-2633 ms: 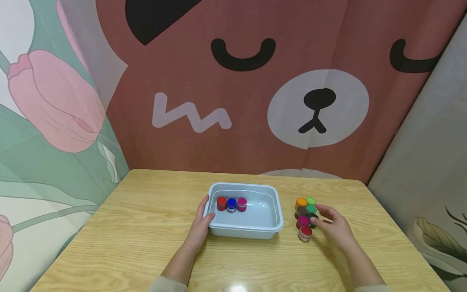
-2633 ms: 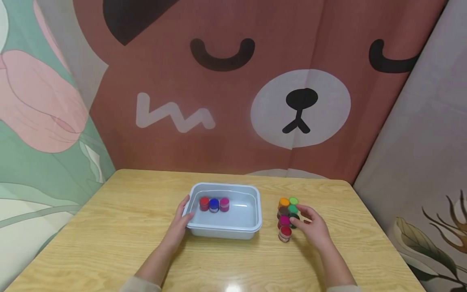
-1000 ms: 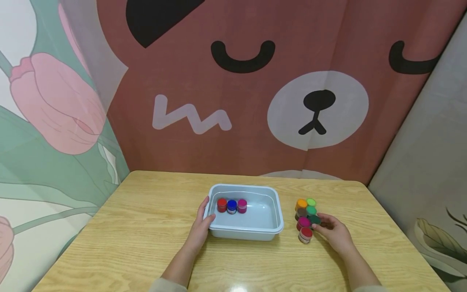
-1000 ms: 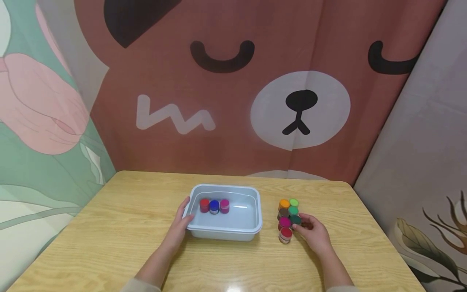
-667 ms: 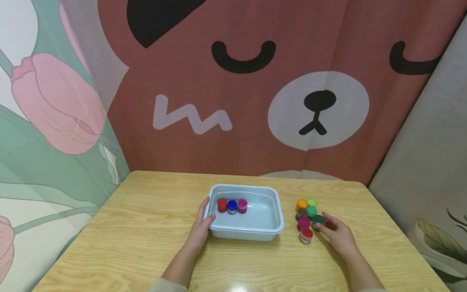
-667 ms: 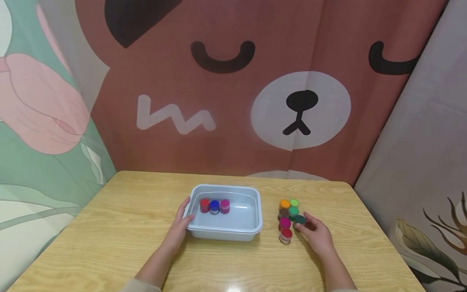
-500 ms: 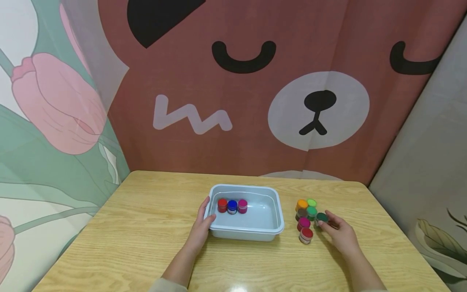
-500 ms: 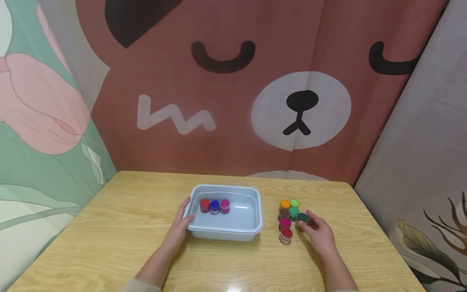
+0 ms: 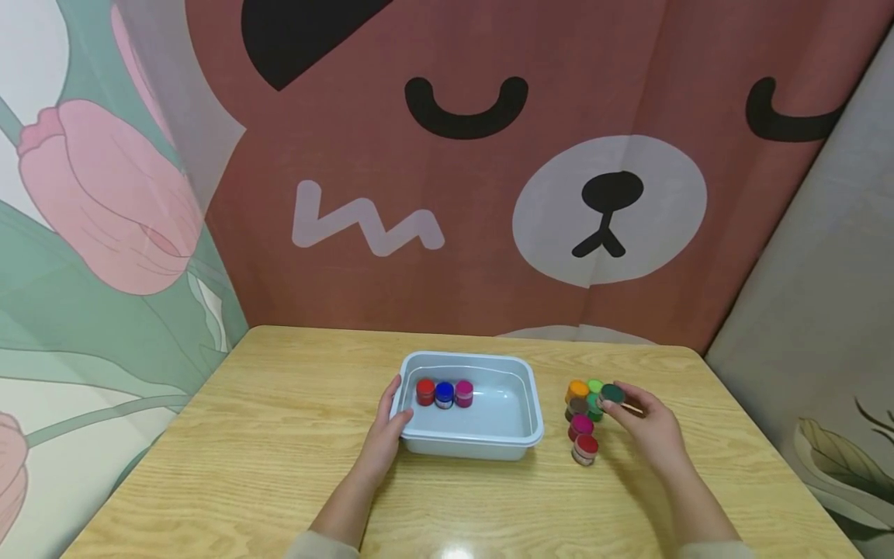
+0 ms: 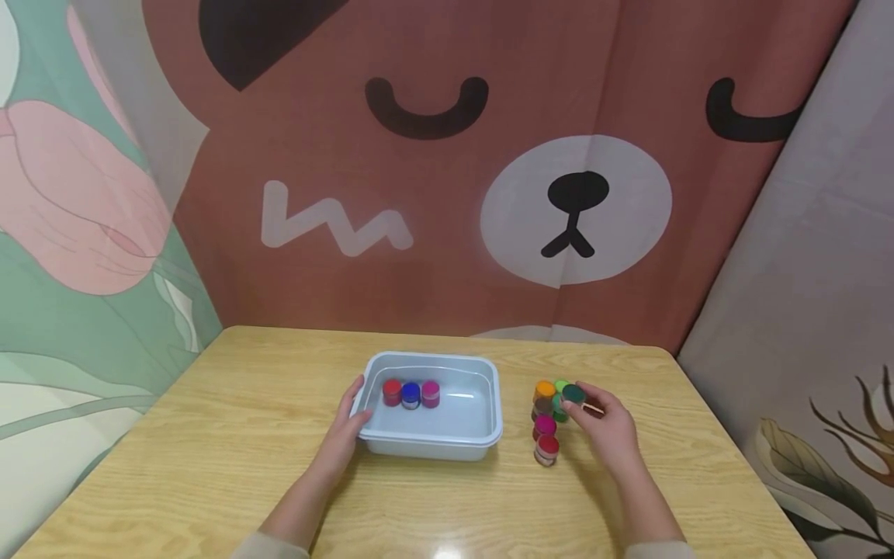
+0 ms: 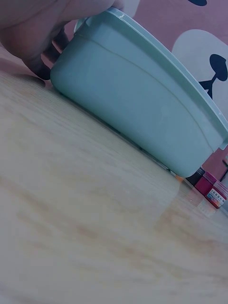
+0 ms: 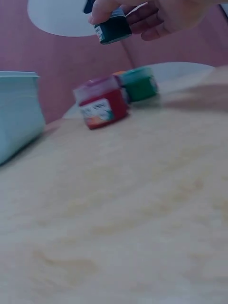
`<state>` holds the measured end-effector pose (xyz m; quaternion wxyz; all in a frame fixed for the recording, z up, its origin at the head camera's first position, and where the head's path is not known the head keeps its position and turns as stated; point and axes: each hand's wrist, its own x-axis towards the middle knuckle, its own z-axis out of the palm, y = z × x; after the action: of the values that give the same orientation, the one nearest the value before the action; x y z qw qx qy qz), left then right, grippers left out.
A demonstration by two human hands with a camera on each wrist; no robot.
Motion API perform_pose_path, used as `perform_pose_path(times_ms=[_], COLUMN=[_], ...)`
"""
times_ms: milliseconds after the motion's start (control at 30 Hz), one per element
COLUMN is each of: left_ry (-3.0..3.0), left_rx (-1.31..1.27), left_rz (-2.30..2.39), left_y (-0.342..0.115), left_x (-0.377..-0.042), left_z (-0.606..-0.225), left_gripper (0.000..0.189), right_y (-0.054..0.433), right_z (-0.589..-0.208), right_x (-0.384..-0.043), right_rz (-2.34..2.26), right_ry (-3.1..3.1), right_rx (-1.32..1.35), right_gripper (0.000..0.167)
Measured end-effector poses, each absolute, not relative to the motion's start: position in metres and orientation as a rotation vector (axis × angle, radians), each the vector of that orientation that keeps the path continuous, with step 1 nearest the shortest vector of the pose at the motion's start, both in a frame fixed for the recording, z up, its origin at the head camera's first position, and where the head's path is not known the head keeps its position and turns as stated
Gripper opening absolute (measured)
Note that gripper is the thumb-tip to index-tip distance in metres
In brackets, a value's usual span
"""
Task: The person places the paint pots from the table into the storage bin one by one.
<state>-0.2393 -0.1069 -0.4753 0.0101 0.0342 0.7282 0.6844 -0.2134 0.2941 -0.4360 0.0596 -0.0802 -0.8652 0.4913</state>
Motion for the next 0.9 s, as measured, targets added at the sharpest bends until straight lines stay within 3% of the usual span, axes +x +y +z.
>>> perform_pose_path(times_ms=[900], left_ry=[2.264], left_rx=[0.123], left_rz=[2.155], left_y=[-0.108], left_x=[-0.240], left_z=[-0.476], left_gripper=[0.064], right_y=[0.189], right_z=[-0.401], right_x=[-0.251], right_rz=[1.664], right_ry=[-2.600], right_rx=[0.007], right_gripper=[0.062])
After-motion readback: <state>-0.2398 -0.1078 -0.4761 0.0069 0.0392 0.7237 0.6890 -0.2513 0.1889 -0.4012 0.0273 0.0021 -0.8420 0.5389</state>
